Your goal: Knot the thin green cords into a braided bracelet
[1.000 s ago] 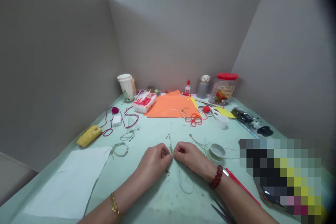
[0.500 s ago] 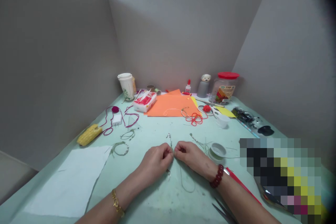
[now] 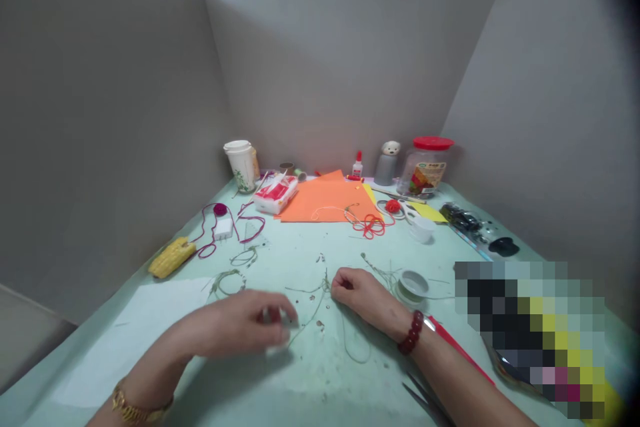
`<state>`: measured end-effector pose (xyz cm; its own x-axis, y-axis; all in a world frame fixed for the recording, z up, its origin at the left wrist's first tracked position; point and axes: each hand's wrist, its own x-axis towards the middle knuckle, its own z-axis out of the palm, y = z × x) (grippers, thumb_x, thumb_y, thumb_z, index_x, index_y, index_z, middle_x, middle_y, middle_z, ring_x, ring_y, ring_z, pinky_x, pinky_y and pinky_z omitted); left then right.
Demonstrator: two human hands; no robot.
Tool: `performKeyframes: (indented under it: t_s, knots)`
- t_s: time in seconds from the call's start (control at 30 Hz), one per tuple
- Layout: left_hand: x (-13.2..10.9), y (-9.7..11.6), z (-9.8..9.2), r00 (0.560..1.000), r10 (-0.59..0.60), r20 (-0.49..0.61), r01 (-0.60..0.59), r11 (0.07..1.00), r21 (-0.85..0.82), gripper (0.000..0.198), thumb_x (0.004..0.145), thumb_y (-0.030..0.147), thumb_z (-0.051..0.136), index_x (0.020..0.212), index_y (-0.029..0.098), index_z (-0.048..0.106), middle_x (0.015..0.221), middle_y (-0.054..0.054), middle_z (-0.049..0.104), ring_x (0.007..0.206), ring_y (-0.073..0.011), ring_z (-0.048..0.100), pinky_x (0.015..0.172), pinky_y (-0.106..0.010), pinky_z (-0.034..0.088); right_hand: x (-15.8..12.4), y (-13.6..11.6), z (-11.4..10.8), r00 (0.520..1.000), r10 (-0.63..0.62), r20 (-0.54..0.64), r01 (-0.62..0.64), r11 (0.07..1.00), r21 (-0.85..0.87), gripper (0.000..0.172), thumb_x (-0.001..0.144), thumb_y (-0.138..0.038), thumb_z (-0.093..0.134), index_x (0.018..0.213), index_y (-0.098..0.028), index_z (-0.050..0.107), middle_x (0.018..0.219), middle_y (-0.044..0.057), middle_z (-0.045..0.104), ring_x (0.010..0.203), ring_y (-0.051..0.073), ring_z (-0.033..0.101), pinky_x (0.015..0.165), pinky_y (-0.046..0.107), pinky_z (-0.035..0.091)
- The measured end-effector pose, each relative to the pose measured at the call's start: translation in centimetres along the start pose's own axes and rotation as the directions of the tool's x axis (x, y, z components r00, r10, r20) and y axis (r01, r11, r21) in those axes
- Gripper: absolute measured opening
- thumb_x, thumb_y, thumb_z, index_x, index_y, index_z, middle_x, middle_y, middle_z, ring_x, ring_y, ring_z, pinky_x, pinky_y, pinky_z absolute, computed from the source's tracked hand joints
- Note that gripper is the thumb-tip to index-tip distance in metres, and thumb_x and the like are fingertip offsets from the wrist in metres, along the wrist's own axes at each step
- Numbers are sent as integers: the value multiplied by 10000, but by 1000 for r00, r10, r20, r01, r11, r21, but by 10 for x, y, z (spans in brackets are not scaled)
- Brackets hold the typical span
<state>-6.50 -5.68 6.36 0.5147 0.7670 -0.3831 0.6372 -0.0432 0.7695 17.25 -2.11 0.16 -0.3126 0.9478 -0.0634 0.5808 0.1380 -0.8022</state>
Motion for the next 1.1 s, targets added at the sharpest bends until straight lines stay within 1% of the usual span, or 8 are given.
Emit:
performKeyframes:
  t_s: [0.07,0.13,0.27,0.37,0.6,0.73,0.93,1.1]
  knots:
    - [15,2,3,964,3,-265,-27,996,-89,287,770,400,512,971,222,613,873,-23,621,637,-107,559,509,-190,402,0,-1,0,1000,6,-5,-6,1000,8,108,705,-209,479,636,-159,545,611,-13,522,587,101,424,538,210,311]
    - [39,5,15,946,-24,-323,-68,960,-272,304,777,407,493,973,185,560,946,-54,609,598,-106,583,448,-199,407,-1,-3,0,1000,6,-10,-6,1000,16,103,704,-206,485,637,-157,547,601,-17,514,572,97,418,532,210,311]
    - [80,5,45,942,-89,-325,-70,891,-449,207,792,323,458,909,154,483,915,-77,619,414,-69,543,348,-190,363,-2,-5,0,1000,30,-7,-30,999,37,105,721,-201,480,637,-161,527,547,-38,449,512,83,378,499,209,292]
    - [91,2,55,950,-102,-294,-56,874,-483,167,799,316,451,832,153,462,862,-68,631,388,-67,541,339,-184,364,-3,-6,0,998,63,11,-63,996,59,102,731,-203,471,646,-166,515,503,-55,399,469,75,346,478,210,273]
    - [98,-2,49,974,-98,-205,4,910,-415,286,824,413,379,749,152,469,600,-12,591,327,-55,447,314,-166,295,-3,-9,-1,999,46,-8,-45,997,59,110,716,-177,476,609,-159,498,523,-46,424,476,64,358,461,197,279]
    - [95,0,44,985,-47,-165,-10,945,-326,202,749,332,496,653,156,475,485,47,477,316,-31,344,315,-165,222,-5,-9,1,985,172,23,-173,978,120,95,721,-204,465,632,-175,475,468,-60,411,383,57,346,377,190,261]
    - [92,-1,37,993,-35,-115,-12,921,-390,153,742,311,484,735,159,470,731,-22,600,431,-73,521,387,-185,355,-9,-15,7,936,302,181,-349,871,347,71,740,-213,438,694,-173,474,540,-22,561,337,58,439,300,170,284]
    - [94,-4,34,988,-67,-139,14,936,-353,213,762,359,455,756,157,523,558,50,435,390,-49,341,375,-184,254,-12,-18,11,926,313,210,-370,862,346,78,732,-201,453,658,-176,449,526,-21,572,313,48,426,280,157,283]
